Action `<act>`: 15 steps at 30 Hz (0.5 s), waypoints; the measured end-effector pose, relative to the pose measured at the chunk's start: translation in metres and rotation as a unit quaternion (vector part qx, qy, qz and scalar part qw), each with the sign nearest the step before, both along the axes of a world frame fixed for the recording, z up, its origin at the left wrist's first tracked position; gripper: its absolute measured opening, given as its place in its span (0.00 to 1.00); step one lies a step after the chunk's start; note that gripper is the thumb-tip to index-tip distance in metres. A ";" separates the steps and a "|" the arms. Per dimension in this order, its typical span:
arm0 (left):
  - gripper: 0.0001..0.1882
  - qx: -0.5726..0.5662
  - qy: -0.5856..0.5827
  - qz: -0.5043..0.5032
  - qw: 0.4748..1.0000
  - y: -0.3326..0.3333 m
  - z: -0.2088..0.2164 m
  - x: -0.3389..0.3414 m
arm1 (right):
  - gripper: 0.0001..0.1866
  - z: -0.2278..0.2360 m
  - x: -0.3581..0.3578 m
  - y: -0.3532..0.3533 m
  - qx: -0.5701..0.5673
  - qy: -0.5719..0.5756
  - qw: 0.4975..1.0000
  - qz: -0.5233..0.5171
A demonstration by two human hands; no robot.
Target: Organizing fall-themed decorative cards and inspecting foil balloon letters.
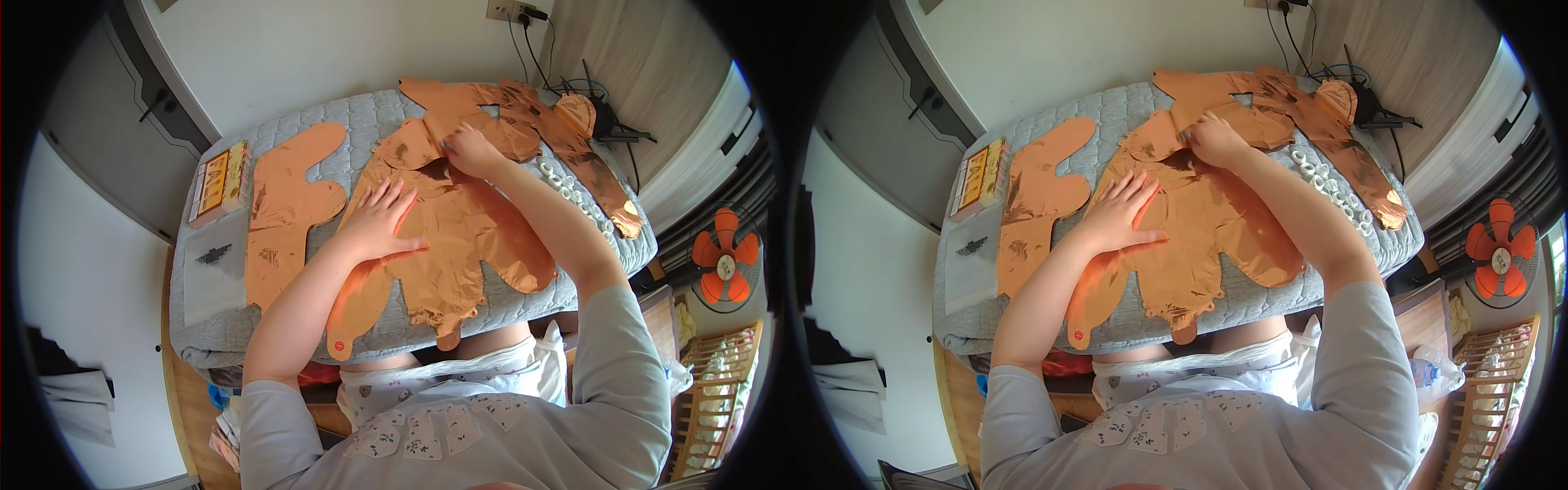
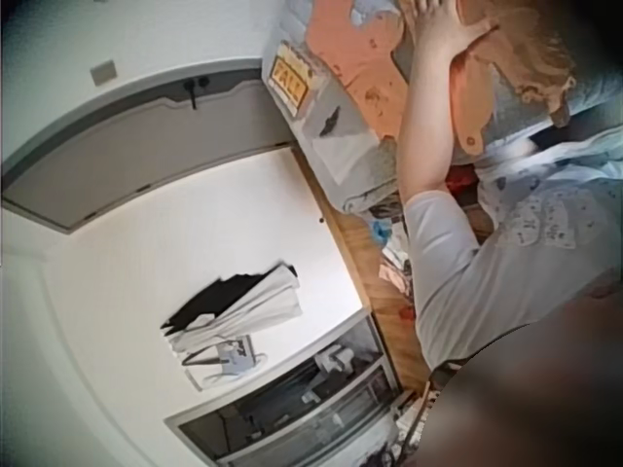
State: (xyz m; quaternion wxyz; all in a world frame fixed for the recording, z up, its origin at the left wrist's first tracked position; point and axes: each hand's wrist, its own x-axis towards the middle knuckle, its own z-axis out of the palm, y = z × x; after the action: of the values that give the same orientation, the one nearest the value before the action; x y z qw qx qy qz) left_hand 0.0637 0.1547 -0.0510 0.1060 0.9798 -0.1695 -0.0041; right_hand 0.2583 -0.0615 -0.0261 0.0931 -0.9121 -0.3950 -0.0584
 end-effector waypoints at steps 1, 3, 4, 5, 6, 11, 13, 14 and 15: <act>0.59 -0.001 0.005 0.002 1.000 0.000 0.000 0.000 | 0.16 -0.002 -0.003 0.003 0.001 0.000 1.000 0.000; 0.59 -0.003 0.008 0.001 1.000 -0.004 0.000 0.002 | 0.18 -0.009 -0.003 0.004 0.104 -0.110 0.982 0.108; 0.59 -0.003 0.008 0.000 1.000 -0.006 0.001 0.003 | 0.18 -0.011 -0.001 0.004 0.103 -0.111 0.983 0.107; 0.59 -0.002 0.010 0.003 1.000 -0.005 0.000 0.002 | 0.18 -0.011 -0.003 0.008 0.061 -0.120 0.986 0.103; 0.59 -0.002 0.011 0.004 1.000 -0.004 0.001 0.002 | 0.18 -0.011 -0.005 0.012 0.019 -0.129 0.987 0.098; 0.58 0.001 0.007 0.006 1.000 -0.001 0.001 0.000 | 0.19 -0.008 -0.011 0.014 0.004 -0.091 0.994 0.058; 0.58 -0.001 0.006 0.000 1.000 -0.004 0.002 0.002 | 0.20 -0.011 -0.005 0.004 0.032 -0.075 0.996 0.042; 0.58 -0.003 0.007 -0.001 1.000 -0.005 0.004 0.002 | 0.21 -0.009 -0.002 0.002 -0.015 -0.064 0.995 0.073; 0.58 -0.003 0.006 -0.003 1.000 -0.007 0.005 0.001 | 0.23 -0.007 -0.001 -0.001 -0.061 -0.052 0.991 0.104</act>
State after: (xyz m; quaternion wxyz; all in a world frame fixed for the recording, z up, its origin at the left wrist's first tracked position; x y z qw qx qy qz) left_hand 0.0647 0.1481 -0.0455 0.1097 0.9789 -0.1718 -0.0103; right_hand 0.2578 -0.0628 -0.0333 0.0222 -0.8658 -0.4948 -0.0715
